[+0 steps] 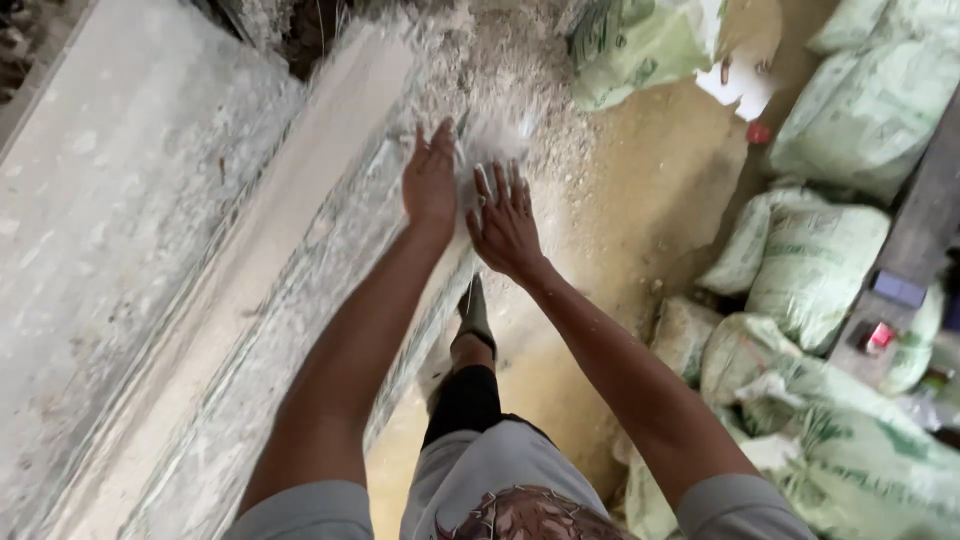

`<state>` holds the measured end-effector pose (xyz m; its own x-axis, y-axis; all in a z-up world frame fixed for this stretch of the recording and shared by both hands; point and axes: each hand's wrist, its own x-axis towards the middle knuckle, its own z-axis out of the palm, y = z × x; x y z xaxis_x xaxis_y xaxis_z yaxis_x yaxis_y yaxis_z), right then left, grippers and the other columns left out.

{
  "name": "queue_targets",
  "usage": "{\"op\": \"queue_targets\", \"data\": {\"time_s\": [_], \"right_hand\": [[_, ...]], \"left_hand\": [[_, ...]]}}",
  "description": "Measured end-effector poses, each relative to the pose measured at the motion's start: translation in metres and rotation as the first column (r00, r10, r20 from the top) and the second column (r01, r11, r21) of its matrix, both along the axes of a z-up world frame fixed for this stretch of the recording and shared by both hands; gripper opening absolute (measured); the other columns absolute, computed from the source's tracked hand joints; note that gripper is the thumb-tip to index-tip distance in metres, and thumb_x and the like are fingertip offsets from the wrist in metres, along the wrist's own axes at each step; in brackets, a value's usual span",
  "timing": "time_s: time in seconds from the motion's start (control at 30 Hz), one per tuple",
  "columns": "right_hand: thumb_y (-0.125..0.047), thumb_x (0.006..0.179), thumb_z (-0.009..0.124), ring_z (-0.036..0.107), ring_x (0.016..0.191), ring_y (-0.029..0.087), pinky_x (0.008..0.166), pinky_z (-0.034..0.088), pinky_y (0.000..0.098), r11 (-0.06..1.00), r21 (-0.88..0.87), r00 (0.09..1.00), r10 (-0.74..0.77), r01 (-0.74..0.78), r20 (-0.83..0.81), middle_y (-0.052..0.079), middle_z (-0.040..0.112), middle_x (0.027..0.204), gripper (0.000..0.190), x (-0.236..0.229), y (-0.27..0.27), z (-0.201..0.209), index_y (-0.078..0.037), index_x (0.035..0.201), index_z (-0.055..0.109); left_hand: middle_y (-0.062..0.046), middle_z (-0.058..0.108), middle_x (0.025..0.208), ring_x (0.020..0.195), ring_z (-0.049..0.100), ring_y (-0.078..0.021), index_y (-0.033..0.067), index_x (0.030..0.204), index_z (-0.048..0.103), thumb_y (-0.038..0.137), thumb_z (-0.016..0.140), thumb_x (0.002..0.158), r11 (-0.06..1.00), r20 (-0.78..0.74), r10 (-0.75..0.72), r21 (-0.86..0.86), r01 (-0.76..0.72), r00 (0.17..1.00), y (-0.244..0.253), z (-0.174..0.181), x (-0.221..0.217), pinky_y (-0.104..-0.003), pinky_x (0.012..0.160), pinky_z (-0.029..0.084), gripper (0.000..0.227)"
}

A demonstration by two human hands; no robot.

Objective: The person scoops a white paste from a bucket using a small cup and applies it to a long, fibrous surface. They then use their hands to spread and smooth the paste along the length of the material, occasionally dipping their hands into the bucket for more paste.

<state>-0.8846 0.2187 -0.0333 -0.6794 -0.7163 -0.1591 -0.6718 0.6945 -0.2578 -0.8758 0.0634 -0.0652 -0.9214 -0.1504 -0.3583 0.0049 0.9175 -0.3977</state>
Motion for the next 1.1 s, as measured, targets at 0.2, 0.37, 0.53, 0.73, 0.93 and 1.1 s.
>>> {"op": "queue_targets", "data": {"time_s": [0.2,0.37,0.53,0.73,0.93,1.1], "right_hand": [[-0.034,0.112,0.035,0.013,0.156,0.041,0.127,0.013,0.0519,0.996,-0.081,1.0,0.022,-0.023,-0.015,0.025,0.023,0.167,0.061,-0.113,0.006,0.013,0.004,0.159,0.028],[-0.021,0.113,0.039,0.035,0.149,0.041,0.124,0.027,0.0502,0.946,-0.309,0.991,0.122,-0.099,0.056,0.027,0.042,0.158,0.047,-0.172,-0.018,0.056,0.003,0.153,0.042],[-0.007,0.11,0.052,0.069,0.104,0.034,0.09,0.056,0.0423,0.802,-0.591,0.96,0.226,-0.087,0.166,0.02,0.069,0.115,0.014,-0.214,-0.045,0.088,0.0,0.113,0.063],[0.0,0.106,0.057,0.056,0.072,0.023,0.067,0.046,0.0352,0.682,-0.726,0.826,0.46,-0.094,0.325,0.012,0.059,0.08,0.014,-0.245,-0.072,0.087,0.0,0.092,0.054],[-0.007,0.094,0.067,0.072,0.076,0.022,0.068,0.057,0.0333,0.632,-0.623,0.51,0.763,-0.46,0.397,0.013,0.074,0.089,0.007,-0.204,-0.067,0.057,-0.001,0.099,0.068],[-0.01,0.102,0.065,0.068,0.089,0.037,0.079,0.057,0.0415,0.555,-0.469,0.487,0.831,-0.687,0.27,0.023,0.071,0.107,0.022,-0.201,-0.048,0.029,-0.004,0.122,0.072]], "left_hand": [[-0.002,0.004,0.17,0.154,-0.003,-0.0265,0.016,0.164,0.01,0.01,0.049,0.096,0.94,0.157,-0.098,-0.31,0.143,0.983,0.0,0.02,-0.106,-0.047,0.121,0.0,0.078],[-0.006,0.018,0.167,0.156,0.007,-0.0293,0.0175,0.148,0.045,0.025,0.049,0.103,0.939,-0.142,-0.037,0.333,0.083,0.989,-0.018,0.048,-0.122,-0.052,0.126,0.009,0.046],[-0.01,0.038,0.158,0.153,0.026,-0.0335,0.0151,0.118,0.073,0.027,0.054,0.109,0.734,-0.34,0.246,0.677,0.055,0.908,-0.047,0.141,-0.103,-0.056,0.125,0.024,0.024],[-0.021,0.045,0.147,0.14,0.041,-0.0396,-0.0036,0.117,0.072,0.006,0.063,0.094,0.507,-0.386,0.69,0.861,-0.028,0.611,-0.027,0.17,-0.051,-0.052,0.114,0.036,0.026],[-0.015,0.058,0.137,0.132,0.052,-0.0332,0.0004,0.108,0.072,-0.007,0.055,0.087,0.388,-0.318,0.911,0.875,-0.288,0.261,0.044,0.177,0.004,-0.047,0.117,0.04,0.027],[-0.016,0.058,0.132,0.133,0.049,-0.0343,0.0005,0.113,0.071,0.004,0.058,0.09,0.102,-0.135,0.991,0.794,-0.6,-0.01,0.108,0.157,0.019,-0.05,0.11,0.041,0.027]]}}
